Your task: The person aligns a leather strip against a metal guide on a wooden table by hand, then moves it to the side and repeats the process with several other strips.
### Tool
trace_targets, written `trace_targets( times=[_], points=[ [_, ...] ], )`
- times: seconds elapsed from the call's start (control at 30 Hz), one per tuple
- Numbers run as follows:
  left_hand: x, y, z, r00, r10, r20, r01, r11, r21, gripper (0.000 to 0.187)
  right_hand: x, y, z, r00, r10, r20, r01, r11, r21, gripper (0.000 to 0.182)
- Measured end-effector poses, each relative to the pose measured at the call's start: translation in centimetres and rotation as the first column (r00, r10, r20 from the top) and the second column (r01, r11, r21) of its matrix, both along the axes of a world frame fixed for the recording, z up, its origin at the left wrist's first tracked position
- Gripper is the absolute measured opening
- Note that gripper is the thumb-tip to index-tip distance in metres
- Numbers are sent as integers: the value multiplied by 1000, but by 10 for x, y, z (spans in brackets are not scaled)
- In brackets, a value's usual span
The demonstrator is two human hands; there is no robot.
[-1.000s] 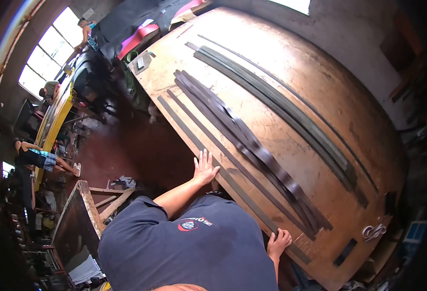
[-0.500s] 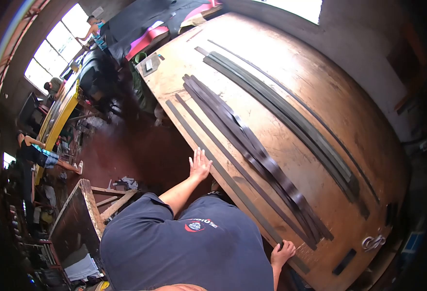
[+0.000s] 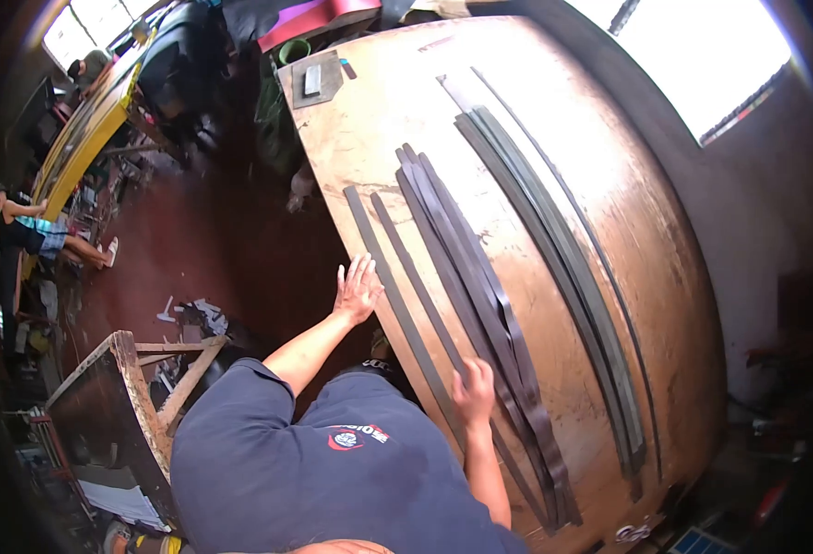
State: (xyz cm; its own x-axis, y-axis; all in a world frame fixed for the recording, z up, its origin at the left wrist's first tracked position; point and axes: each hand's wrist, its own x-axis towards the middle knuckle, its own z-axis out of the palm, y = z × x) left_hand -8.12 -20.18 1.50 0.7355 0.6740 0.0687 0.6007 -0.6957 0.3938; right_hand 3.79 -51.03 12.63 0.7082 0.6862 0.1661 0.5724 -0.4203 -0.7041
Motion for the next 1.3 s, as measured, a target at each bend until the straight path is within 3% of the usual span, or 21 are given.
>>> trace_targets(
  times=[0.13, 0.17, 0.27, 0.37, 0.47, 0.53, 0.63, 0.73, 0.77, 0.8, 0.83, 0.87, 0.9, 0.93, 1.0, 1.07, 1.13, 1.3],
  points=[
    [0, 35, 6, 995, 11, 102, -6, 999, -48, 70, 31, 146, -4, 976, 216, -41, -218, 974, -57, 33],
    [4, 49, 1, 984, 88, 157, -86, 996, -18, 73, 37, 178, -7, 965, 258, 47, -255, 965, -61, 35],
    [31, 104, 0, 925, 297, 238, -308, 951, 11, 72, 49, 260, -19, 936, 349, 53, -340, 931, -137, 41],
    [62, 158, 25, 898, 380, 220, -382, 924, -37, 65, 56, 323, -34, 928, 351, 127, -314, 918, -243, 49],
    [74, 188, 32, 958, 283, 49, -282, 959, -30, 57, 60, 352, -46, 915, 352, 199, -277, 904, -327, 52],
    [65, 200, 15, 986, 160, 53, -161, 987, 27, 58, 63, 356, -50, 908, 374, 187, -297, 892, -340, 46],
    [50, 210, 9, 988, 97, 121, -95, 995, -18, 57, 68, 356, -55, 891, 423, 165, -348, 870, -349, 43],
    [50, 225, 2, 956, 135, 262, -153, 987, 49, 56, 74, 360, -62, 902, 396, 174, -335, 894, -299, 42],
    [51, 233, 0, 925, 238, 295, -260, 965, 38, 67, 77, 364, -61, 894, 390, 221, -359, 918, -168, 40],
    [56, 239, -2, 923, 253, 292, -273, 961, 32, 67, 79, 367, -59, 889, 403, 217, -371, 912, -173, 40],
    [65, 242, -5, 808, 494, 322, -472, 869, -149, 75, 82, 366, -56, 926, 372, -70, -378, 908, -181, 39],
    [70, 248, -8, 641, 705, 303, -625, 708, -327, 84, 81, 370, -46, 886, 303, -351, -385, 903, -191, 39],
    [72, 254, -24, 651, 688, 320, -578, 723, -378, 100, 77, 373, -45, 850, 243, -468, -343, 929, -142, 36],
    [73, 252, -34, 643, 701, 309, -589, 711, -385, 100, 72, 374, -51, 845, 249, -474, -356, 922, -152, 36],
    [76, 246, -14, 552, 714, 432, -397, 680, -616, 105, 60, 378, -66, 707, 239, -665, -198, 970, 137, 32],
    [72, 248, -15, 573, 716, 399, -395, 668, -631, 112, 49, 384, -75, 620, 268, -737, -148, 963, 226, 32],
    [72, 248, -19, 592, 671, 445, -367, 717, -592, 117, 43, 392, -76, 592, 271, -759, -129, 962, 243, 32],
    [71, 247, -19, 586, 682, 438, -356, 702, -617, 122, 41, 400, -87, 574, 275, -772, -166, 962, 219, 34]
  ],
)
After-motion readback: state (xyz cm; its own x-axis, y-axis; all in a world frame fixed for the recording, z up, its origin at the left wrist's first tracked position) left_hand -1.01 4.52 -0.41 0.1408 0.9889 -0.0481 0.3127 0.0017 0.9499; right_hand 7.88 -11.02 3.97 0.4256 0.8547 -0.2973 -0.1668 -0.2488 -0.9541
